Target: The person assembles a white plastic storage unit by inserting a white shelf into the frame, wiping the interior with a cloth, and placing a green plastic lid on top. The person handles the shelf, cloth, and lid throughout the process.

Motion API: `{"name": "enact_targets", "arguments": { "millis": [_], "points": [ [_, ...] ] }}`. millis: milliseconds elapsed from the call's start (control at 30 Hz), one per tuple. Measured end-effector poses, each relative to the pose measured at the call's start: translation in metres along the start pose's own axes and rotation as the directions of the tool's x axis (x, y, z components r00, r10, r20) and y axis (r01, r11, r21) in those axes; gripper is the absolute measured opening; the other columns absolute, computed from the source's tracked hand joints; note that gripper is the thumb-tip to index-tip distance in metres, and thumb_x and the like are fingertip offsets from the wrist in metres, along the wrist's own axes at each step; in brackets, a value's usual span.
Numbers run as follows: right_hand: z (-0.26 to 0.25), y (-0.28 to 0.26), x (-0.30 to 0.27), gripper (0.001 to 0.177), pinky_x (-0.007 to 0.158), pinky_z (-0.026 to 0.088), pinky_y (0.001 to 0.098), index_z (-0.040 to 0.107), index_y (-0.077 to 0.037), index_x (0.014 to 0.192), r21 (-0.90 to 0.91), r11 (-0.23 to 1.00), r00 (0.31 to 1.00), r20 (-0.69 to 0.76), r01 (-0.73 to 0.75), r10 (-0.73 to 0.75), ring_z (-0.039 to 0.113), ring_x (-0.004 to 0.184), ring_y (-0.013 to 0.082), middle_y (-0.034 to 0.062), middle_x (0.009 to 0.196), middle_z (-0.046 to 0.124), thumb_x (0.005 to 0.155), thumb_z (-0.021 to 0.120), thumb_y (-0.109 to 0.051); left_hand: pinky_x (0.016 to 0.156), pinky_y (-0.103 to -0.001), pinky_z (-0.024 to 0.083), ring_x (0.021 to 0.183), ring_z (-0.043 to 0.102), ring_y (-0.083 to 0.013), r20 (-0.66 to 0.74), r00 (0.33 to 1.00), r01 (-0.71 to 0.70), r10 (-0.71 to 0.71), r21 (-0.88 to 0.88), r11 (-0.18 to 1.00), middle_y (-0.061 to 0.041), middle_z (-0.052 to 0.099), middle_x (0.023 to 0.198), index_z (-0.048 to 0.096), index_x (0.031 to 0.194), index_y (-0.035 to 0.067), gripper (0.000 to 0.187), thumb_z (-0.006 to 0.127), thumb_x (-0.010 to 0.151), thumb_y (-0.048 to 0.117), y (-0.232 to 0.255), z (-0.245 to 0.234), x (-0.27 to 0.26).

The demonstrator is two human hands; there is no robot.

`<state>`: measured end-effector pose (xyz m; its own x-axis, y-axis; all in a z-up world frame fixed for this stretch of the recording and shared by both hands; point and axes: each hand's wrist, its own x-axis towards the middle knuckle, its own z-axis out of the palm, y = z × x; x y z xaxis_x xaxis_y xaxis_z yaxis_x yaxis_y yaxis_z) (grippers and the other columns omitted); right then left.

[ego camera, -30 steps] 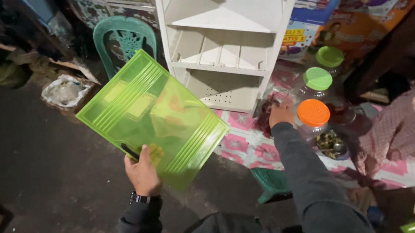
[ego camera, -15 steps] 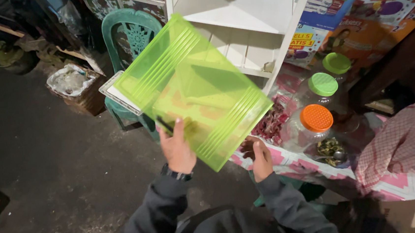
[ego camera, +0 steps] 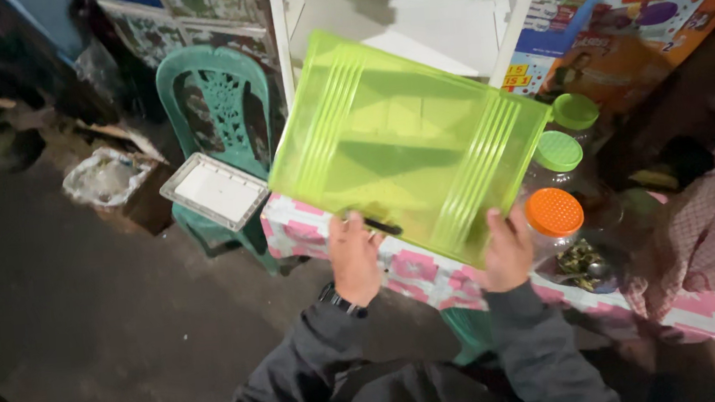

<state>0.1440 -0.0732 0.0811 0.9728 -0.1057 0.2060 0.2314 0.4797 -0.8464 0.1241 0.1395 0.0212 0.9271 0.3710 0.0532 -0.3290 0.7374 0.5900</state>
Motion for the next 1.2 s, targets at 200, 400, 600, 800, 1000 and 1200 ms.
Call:
{"name": "enact_targets", "arguments": {
  "millis": [200,400,600,800,1000,1200],
  "points": [
    [0.003,-0.006,0.037,0.048,0.108,0.048,0.0420,0.043,0.000,0.155,0.062,0.998,0.999,-0.010,0.034,-0.034,0.059,0.127,0.0244,0.0119,0.146,0.057,0.107,0.048,-0.003,0.096,-0.035,0.053,0.119,0.057,-0.0196,0.041,0.932,-0.308,0.361,0.615,0.726,-0.006,0.053,0.130,0.050,0.132,0.004,0.027,0.048,0.108,0.016,0.068,-0.063,0.091],
    [0.025,-0.009,0.066,0.047,0.109,0.050,0.0436,0.042,0.001,0.154,0.092,0.993,0.996,0.044,0.079,-0.083,0.060,0.129,0.0255,0.0133,0.147,0.057,0.107,0.044,0.000,0.097,-0.031,0.048,0.110,0.057,-0.0146,0.305,0.822,-0.570,0.482,0.452,0.686,-0.008,0.060,0.130,0.051,0.134,0.003,0.025,0.057,0.111,0.009,0.177,-0.038,0.203],
    [0.025,0.013,0.070,0.048,0.111,0.047,0.0402,0.043,0.003,0.155,-0.035,0.991,0.990,-0.061,0.127,-0.129,0.057,0.133,0.0244,0.0144,0.150,0.055,0.108,0.045,0.002,0.104,-0.030,0.049,0.114,0.056,-0.0140,0.644,0.664,-0.730,0.380,0.448,0.516,-0.010,0.055,0.140,0.051,0.136,-0.002,0.028,0.058,0.111,0.006,0.233,0.017,0.284],
    [0.018,0.018,0.075,0.048,0.111,0.047,0.0389,0.044,0.004,0.153,-0.072,0.989,0.989,-0.056,0.130,-0.134,0.058,0.132,0.0244,0.0145,0.148,0.056,0.106,0.045,0.002,0.114,-0.032,0.047,0.127,0.058,-0.0163,0.759,0.568,-0.789,0.319,0.392,0.473,-0.011,0.059,0.139,0.053,0.135,-0.004,0.025,0.060,0.113,0.005,0.241,0.073,0.324],
    [0.007,0.016,0.094,0.048,0.109,0.047,0.0389,0.045,0.004,0.153,-0.031,0.997,0.994,-0.079,0.072,-0.074,0.058,0.130,0.0245,0.0143,0.147,0.057,0.104,0.045,0.002,0.100,-0.028,0.046,0.109,0.056,-0.0129,0.798,0.489,-0.872,0.353,0.445,0.203,-0.007,0.066,0.127,0.059,0.123,-0.001,0.016,0.064,0.111,0.008,0.241,0.103,0.337],
    [-0.002,0.017,0.104,0.047,0.108,0.048,0.0389,0.045,0.005,0.153,-0.023,0.999,0.998,-0.052,0.033,-0.035,0.058,0.129,0.0245,0.0147,0.147,0.057,0.106,0.045,0.002,0.092,-0.028,0.048,0.100,0.057,-0.0116,0.775,0.567,-0.821,0.280,0.499,0.278,-0.003,0.064,0.106,0.063,0.123,0.000,0.017,0.062,0.114,0.014,0.235,0.126,0.349]
  ]
}}
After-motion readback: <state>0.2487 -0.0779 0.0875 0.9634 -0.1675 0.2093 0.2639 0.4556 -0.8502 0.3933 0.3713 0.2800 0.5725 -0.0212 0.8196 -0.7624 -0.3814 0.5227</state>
